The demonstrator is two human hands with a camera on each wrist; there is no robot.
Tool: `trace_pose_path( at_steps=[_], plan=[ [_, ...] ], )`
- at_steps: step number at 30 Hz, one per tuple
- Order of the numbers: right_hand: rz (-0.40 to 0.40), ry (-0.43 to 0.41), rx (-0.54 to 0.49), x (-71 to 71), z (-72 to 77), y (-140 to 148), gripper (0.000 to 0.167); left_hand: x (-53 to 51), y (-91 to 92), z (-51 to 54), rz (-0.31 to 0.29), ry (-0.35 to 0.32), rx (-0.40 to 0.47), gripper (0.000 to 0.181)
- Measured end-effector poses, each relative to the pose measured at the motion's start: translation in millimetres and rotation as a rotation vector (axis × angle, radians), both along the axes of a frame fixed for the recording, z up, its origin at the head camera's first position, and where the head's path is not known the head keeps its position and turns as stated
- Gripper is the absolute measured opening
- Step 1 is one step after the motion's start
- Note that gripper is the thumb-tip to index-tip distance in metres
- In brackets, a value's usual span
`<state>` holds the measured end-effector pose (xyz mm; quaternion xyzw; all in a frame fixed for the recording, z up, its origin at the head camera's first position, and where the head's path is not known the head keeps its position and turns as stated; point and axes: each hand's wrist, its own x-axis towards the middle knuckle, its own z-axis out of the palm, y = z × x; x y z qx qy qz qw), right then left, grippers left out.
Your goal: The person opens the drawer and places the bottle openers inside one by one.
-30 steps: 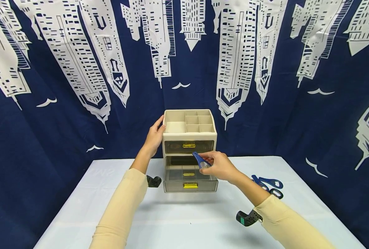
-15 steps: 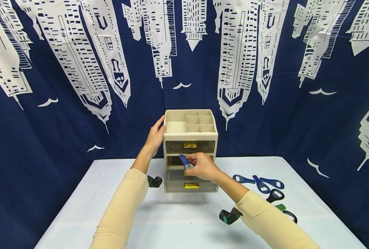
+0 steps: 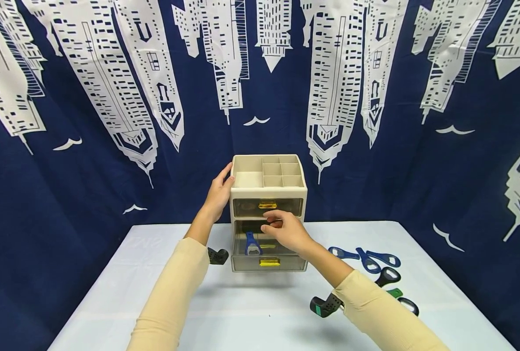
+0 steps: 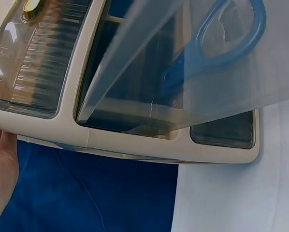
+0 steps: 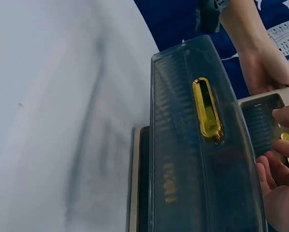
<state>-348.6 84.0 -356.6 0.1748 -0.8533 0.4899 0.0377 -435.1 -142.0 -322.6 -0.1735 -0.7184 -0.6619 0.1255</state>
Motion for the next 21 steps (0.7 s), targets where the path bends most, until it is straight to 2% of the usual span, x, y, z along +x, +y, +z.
trace_pose_path(
  at_steps=[13,21],
  plan=[
    [0.036,0.061,0.05,9.1,1.7,31.3,0.05,-0.7,-0.2,-1.0,0.005,0.008,-0.004,0.054],
    [0.009,0.074,0.074,10.5,-0.1,56.5,0.047,-0.3,0.5,-0.1,0.013,0.004,-0.018,0.054]
  ],
)
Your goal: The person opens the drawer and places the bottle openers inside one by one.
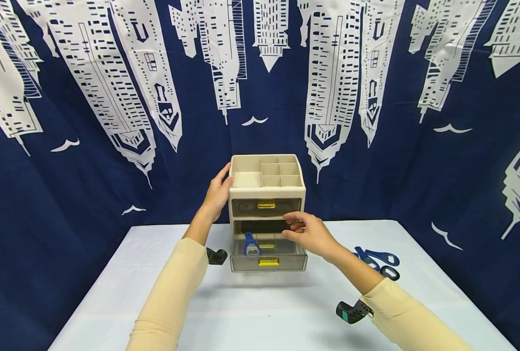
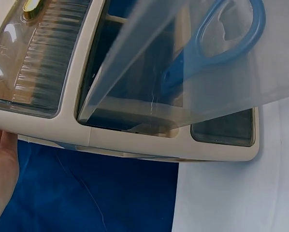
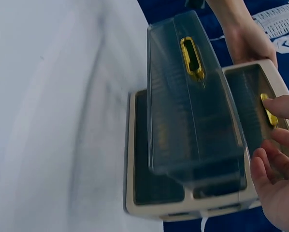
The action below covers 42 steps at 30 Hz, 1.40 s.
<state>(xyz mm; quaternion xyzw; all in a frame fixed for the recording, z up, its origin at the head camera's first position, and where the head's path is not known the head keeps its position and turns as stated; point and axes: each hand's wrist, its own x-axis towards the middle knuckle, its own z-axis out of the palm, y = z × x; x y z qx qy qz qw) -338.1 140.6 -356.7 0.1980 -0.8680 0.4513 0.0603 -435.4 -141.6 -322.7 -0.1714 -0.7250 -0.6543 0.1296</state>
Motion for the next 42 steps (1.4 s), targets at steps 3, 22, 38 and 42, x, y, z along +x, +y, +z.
trace_pose_path(
  at_steps=[3,22,38,42],
  plan=[
    [-0.005,0.002,0.007,-0.1,-0.8,10.4,0.047,-0.5,-0.8,-0.4,0.004,0.0,0.0,0.054],
    [-0.06,-0.02,0.08,7.8,-14.4,82.8,0.039,1.2,-0.3,-0.5,0.005,-0.008,0.011,0.055],
    [0.02,-0.061,0.147,19.2,-33.6,147.3,0.043,0.4,0.8,-0.1,-0.001,-0.009,0.012,0.054],
    [0.064,-0.091,0.155,26.2,-43.6,164.0,0.045,0.0,0.7,-0.7,-0.002,-0.007,0.012,0.054]
  ],
)
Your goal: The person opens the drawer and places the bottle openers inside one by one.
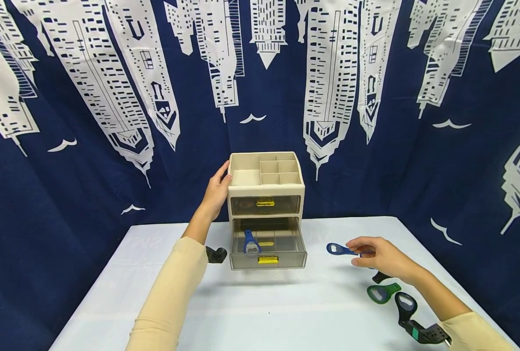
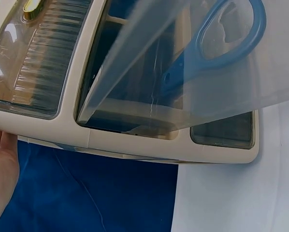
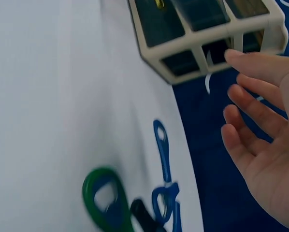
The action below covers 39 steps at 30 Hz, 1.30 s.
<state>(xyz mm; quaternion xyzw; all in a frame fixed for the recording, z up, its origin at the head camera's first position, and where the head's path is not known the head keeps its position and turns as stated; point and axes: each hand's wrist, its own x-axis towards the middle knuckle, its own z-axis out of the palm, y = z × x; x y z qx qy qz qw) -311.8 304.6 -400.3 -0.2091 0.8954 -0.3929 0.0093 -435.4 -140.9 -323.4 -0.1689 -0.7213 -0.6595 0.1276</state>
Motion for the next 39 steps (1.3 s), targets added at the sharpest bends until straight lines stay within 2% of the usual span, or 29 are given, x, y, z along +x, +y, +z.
trace_pose_path(
  at_steps=[8,17,20,22,25,27,34,39],
  plan=[
    [0.072,-0.058,0.012,5.4,-25.7,32.0,0.044,0.2,0.0,0.4,-0.005,0.0,0.001,0.055],
    [0.122,-0.196,0.024,16.3,-54.5,59.2,0.046,-0.2,0.1,-2.2,-0.001,-0.004,0.002,0.055],
    [0.177,-0.151,0.066,17.5,-64.9,64.4,0.047,0.2,0.2,-2.6,-0.003,-0.011,0.001,0.054],
    [0.224,-0.062,0.109,16.5,-69.6,65.7,0.047,0.3,0.4,-1.8,-0.005,-0.004,0.004,0.054],
    [0.281,0.04,0.15,13.4,-72.8,64.3,0.045,0.1,0.6,-0.4,0.0,0.01,0.01,0.054],
    [0.292,0.06,0.167,11.7,-72.4,62.3,0.041,0.6,0.6,0.5,0.002,0.011,0.008,0.054],
    [0.274,-0.022,0.198,10.7,-67.0,59.0,0.034,1.1,1.2,0.8,0.001,-0.001,0.006,0.054],
    [0.29,-0.031,0.212,10.2,-63.5,60.0,0.036,-0.1,-0.3,0.7,0.001,0.002,0.007,0.054]
  ],
)
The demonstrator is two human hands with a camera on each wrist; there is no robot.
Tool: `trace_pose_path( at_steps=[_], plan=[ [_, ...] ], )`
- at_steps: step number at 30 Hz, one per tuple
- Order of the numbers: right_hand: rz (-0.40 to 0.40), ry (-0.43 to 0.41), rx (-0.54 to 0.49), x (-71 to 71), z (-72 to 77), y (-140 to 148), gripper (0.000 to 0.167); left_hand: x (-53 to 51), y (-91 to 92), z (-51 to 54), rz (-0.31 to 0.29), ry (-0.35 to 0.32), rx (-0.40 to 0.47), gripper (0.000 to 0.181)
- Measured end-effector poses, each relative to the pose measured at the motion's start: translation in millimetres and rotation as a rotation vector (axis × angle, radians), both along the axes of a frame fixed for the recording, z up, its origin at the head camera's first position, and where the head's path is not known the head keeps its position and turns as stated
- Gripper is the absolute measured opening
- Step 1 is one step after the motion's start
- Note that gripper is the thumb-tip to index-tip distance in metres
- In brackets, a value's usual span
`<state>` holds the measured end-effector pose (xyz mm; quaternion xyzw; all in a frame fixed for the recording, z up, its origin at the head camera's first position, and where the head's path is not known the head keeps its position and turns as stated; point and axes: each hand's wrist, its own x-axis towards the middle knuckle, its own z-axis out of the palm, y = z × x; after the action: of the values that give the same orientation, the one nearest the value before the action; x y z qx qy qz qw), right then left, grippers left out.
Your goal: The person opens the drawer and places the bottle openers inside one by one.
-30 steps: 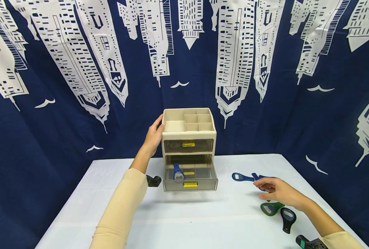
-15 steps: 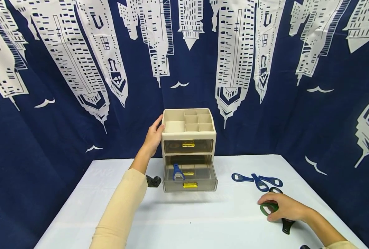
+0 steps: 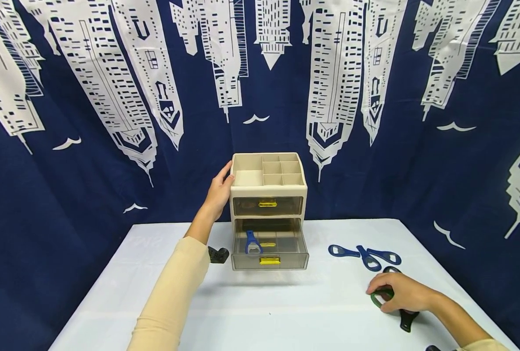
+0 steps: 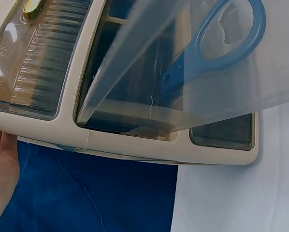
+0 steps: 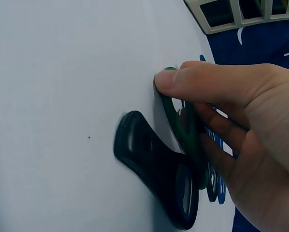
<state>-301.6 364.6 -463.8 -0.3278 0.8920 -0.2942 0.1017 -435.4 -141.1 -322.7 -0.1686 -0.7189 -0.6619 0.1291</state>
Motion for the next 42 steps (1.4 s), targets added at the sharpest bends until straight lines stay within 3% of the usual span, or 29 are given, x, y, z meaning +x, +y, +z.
trace_pose_path(
  at_steps=[12,17,25,26,33,42],
  plan=[
    [0.018,0.043,-0.016,-7.9,-1.7,-9.2,0.029,-0.2,-0.2,0.2,0.005,-0.011,-0.007,0.054],
    [-0.032,0.067,0.0,-11.4,9.6,-19.9,0.029,0.2,0.2,0.2,0.007,-0.005,-0.012,0.054],
    [-0.011,0.202,-0.002,-20.2,48.7,-44.4,0.029,4.6,1.5,1.9,0.003,-0.011,-0.001,0.054],
    [-0.006,0.213,-0.003,-21.4,54.6,-48.5,0.029,1.1,1.2,-1.5,0.005,-0.005,-0.001,0.054],
    [-0.008,0.245,0.035,-31.5,96.5,-83.9,0.026,1.8,1.7,-2.8,0.013,-0.015,-0.008,0.054],
    [0.085,0.325,0.005,-45.5,136.1,-140.2,0.028,2.1,1.4,-0.3,0.004,-0.009,-0.005,0.054]
  ],
)
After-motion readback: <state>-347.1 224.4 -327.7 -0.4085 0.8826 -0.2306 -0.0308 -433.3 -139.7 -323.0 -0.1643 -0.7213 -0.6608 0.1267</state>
